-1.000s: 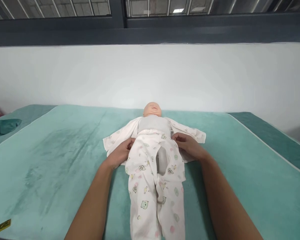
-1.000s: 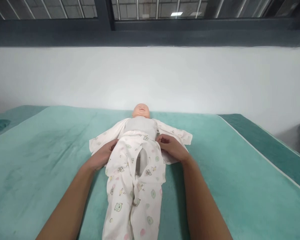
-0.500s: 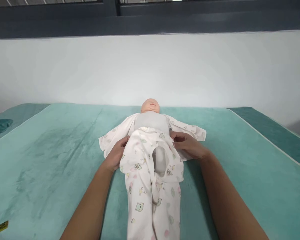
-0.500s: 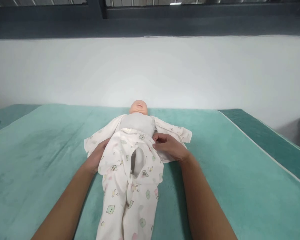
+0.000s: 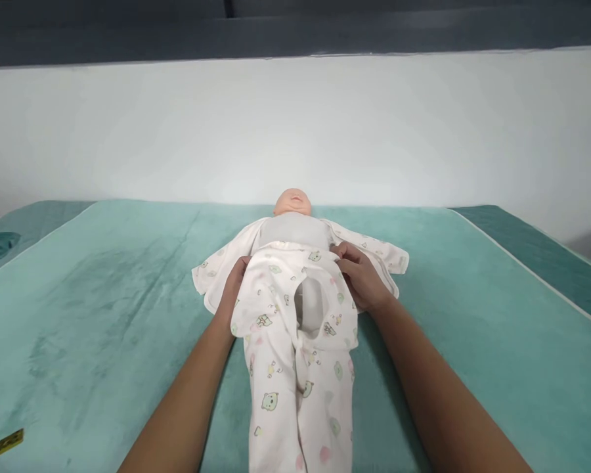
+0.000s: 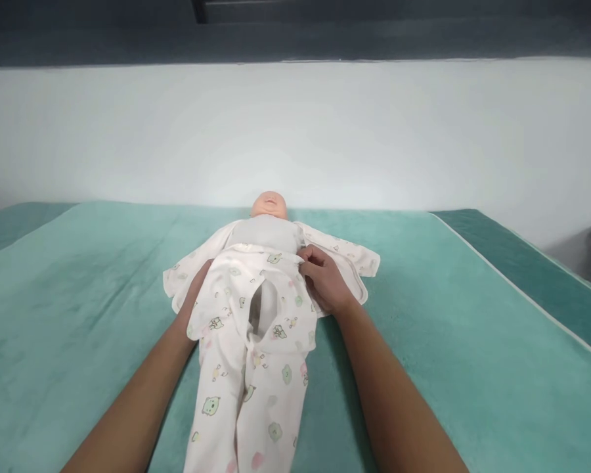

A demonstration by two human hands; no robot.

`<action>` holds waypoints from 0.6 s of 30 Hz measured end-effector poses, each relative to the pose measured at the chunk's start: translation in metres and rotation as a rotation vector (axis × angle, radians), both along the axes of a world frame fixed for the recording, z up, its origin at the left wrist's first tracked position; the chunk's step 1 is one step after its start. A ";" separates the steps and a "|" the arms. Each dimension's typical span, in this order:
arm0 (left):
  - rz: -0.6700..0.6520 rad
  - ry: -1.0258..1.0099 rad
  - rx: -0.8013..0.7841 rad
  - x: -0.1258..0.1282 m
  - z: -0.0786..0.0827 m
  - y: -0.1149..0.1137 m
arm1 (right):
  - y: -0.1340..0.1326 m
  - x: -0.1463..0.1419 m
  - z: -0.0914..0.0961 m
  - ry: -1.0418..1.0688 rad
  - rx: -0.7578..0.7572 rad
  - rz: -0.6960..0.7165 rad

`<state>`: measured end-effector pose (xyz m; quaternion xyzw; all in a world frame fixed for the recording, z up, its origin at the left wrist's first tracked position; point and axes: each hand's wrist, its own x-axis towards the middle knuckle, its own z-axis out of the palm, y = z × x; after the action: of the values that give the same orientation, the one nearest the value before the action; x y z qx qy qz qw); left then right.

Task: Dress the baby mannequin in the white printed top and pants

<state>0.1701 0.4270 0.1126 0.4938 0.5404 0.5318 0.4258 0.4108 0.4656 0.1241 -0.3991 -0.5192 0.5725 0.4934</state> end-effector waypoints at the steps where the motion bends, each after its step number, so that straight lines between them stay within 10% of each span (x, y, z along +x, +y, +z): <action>1: 0.006 -0.030 0.000 0.001 0.000 0.000 | 0.000 0.001 0.001 -0.001 -0.019 0.004; 8: -0.013 -0.087 -0.003 0.003 0.010 -0.006 | 0.001 0.019 0.000 -0.013 -0.064 0.228; 18: -0.013 -0.039 -0.017 0.006 0.020 -0.012 | 0.002 0.041 0.023 -0.573 0.127 0.597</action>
<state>0.1764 0.4146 0.1322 0.4831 0.5335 0.5338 0.4439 0.4520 0.4676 0.1476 -0.3428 -0.7626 0.5231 0.1650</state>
